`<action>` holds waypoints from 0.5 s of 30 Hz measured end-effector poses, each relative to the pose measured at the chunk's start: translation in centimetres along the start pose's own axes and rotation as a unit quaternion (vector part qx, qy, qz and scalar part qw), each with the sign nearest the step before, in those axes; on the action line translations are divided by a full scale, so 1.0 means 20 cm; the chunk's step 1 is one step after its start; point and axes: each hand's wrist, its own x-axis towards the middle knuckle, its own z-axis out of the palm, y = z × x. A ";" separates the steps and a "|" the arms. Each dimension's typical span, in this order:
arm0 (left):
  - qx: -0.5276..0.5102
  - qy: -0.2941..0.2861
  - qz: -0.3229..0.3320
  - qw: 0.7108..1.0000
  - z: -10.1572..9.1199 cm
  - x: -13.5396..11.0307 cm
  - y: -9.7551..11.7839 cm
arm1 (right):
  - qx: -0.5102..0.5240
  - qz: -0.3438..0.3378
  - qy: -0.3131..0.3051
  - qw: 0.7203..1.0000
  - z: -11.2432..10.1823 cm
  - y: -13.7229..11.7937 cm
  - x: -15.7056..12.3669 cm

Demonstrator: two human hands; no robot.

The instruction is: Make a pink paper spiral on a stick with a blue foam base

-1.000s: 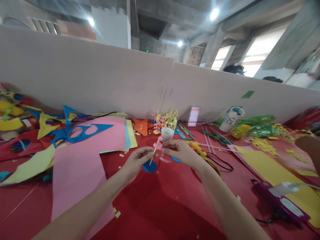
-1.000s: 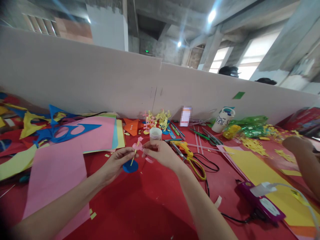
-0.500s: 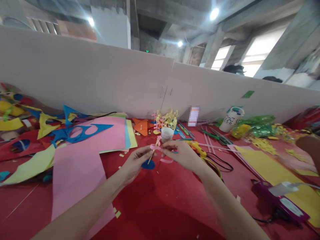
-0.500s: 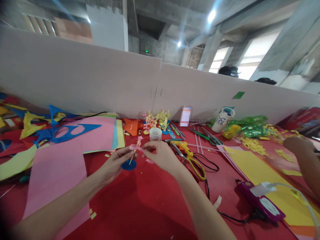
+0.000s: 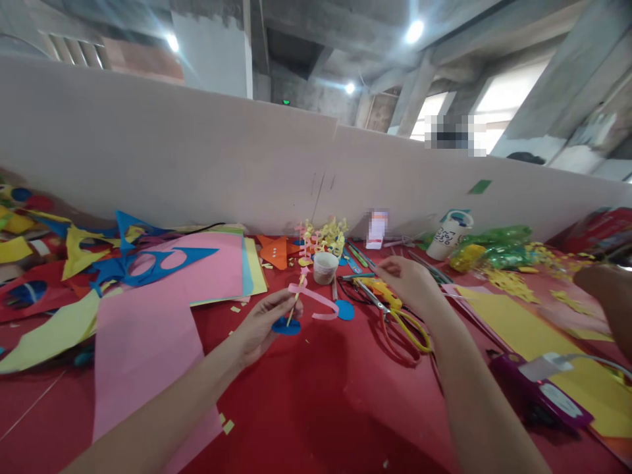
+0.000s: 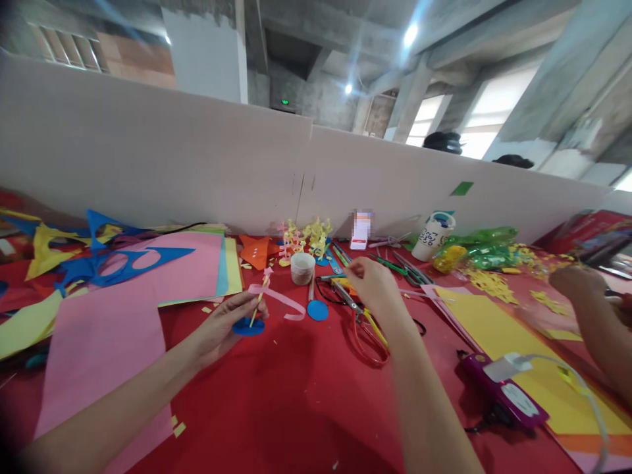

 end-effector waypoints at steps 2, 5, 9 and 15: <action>-0.009 0.010 -0.006 1.000 -0.01 0.01 0.00 | -0.128 0.083 -0.037 0.988 0.03 0.12 0.02; -0.021 0.023 -0.017 0.999 -0.02 0.01 -0.01 | -0.155 0.106 -0.078 0.979 0.11 0.24 0.02; -0.031 0.035 -0.019 0.999 -0.03 0.02 -0.01 | -0.163 0.128 -0.075 0.976 0.19 0.33 0.03; -0.017 0.019 -0.015 1.000 -0.04 0.02 -0.01 | -0.079 0.151 -0.099 0.980 0.26 0.43 0.09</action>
